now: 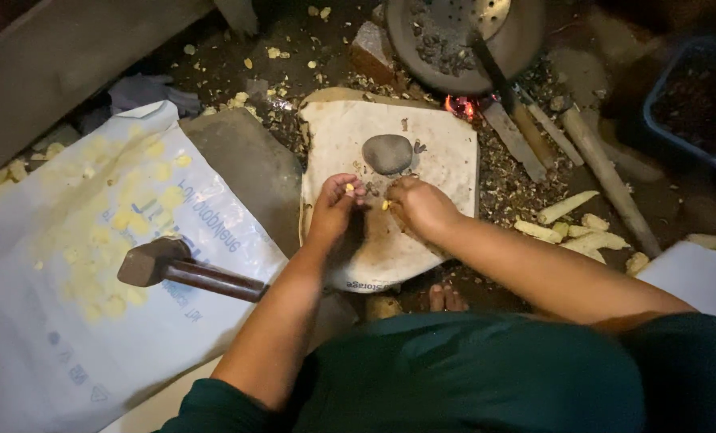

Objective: Cracking nut shells with a wooden mallet and sorting the kernels by hand

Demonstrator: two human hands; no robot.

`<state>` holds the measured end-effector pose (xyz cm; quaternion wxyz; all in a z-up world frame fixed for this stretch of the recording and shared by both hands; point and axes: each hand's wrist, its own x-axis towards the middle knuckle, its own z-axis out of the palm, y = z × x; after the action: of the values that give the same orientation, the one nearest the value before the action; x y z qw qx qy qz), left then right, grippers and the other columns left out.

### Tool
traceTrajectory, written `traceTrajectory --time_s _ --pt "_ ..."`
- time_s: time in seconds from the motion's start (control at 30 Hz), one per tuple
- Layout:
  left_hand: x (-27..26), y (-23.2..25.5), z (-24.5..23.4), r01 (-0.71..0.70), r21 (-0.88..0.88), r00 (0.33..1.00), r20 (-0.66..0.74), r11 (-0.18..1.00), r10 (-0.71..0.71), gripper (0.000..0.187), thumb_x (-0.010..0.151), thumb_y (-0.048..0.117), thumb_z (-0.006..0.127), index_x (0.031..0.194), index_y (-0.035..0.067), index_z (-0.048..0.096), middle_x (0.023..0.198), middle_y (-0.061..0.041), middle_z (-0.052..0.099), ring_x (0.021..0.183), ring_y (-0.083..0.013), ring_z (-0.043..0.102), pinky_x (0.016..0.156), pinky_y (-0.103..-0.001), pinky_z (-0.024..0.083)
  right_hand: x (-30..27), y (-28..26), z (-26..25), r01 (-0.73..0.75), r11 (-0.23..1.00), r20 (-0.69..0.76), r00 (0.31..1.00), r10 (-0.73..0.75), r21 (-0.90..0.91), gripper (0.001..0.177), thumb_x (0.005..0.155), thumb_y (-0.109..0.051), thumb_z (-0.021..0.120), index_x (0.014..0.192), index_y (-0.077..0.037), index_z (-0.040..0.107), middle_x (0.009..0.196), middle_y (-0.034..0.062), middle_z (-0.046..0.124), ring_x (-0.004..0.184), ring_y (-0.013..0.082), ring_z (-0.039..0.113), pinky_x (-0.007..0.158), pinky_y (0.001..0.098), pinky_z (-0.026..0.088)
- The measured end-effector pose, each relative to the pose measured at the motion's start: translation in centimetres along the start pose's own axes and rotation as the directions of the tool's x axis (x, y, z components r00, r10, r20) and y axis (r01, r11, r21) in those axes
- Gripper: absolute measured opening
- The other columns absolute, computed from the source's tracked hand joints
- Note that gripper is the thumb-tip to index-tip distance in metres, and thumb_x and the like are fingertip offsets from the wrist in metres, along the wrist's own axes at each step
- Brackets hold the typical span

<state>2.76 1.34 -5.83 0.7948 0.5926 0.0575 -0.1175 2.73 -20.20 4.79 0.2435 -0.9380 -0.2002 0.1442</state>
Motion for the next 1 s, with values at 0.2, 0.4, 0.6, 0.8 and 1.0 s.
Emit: traceTrajectory --time_s 0.2,0.4,0.6,0.8,1.0 --pt "-2.0 2.2 2.8 0.156 0.446 0.983 -0.155 0.881 -0.096 0.016 0.090 0.036 0.081 0.103 0.027 0.082 0.079 -0.001 0.069 0.077 -0.0135 0.064 0.070 -0.029 0.053 -1.2 -3.0 -3.1 -0.250 0.947 0.034 0.968 0.248 0.202 0.015 0.089 -0.014 0.067 0.101 -0.009 0.074 0.092 0.0153 0.075 0.093 0.0375 0.075 0.080 0.0450 0.061" --pt "-4.1 3.5 5.9 -0.270 0.902 0.963 0.245 0.337 0.115 0.019 0.091 0.011 0.071 0.109 0.017 0.070 0.099 -0.008 0.065 0.100 -0.0297 0.071 0.088 -0.038 0.058 3.6 1.6 -12.0 -0.298 0.619 -0.176 0.790 0.587 0.726 0.007 0.090 -0.014 0.073 0.094 -0.009 0.075 0.074 0.0121 0.073 0.059 0.0205 0.074 0.053 0.0317 0.058" --pt "-3.4 3.1 5.7 -0.037 0.515 0.999 0.005 0.856 0.040 0.018 0.095 0.011 0.062 0.107 0.004 0.074 0.107 -0.011 0.077 0.094 -0.0224 0.072 0.089 -0.031 0.056 9.8 13.8 -13.9 -0.064 0.499 -0.306 0.721 0.621 0.864 0.030 0.097 0.001 0.060 0.125 0.011 0.061 0.088 0.0086 0.075 0.065 0.0096 0.076 0.057 0.0156 0.066" --pt "-2.3 7.9 7.4 0.432 -0.562 0.883 0.104 0.706 -0.457 0.039 0.100 0.023 0.057 0.132 0.002 0.059 0.118 -0.013 0.065 0.108 -0.0255 0.069 0.103 -0.040 0.055 3.2 0.4 -9.3 -0.171 0.901 -0.254 0.923 0.288 0.399 0.019 0.086 -0.008 0.069 0.099 -0.017 0.081 0.092 0.0090 0.077 0.100 0.0315 0.073 0.098 0.0416 0.053" --pt "-0.9 5.4 8.0 0.543 -0.625 0.819 0.249 0.560 -0.517 0.004 0.098 0.017 0.057 0.097 0.013 0.056 0.076 0.007 0.042 0.056 -0.0032 0.046 0.037 -0.010 0.033 -0.5 -7.3 -11.0 0.144 0.980 -0.235 0.966 -0.109 0.139 0.018 0.096 -0.025 0.069 0.108 -0.017 0.080 0.112 0.0071 0.079 0.107 0.0344 0.072 0.089 0.0445 0.057"
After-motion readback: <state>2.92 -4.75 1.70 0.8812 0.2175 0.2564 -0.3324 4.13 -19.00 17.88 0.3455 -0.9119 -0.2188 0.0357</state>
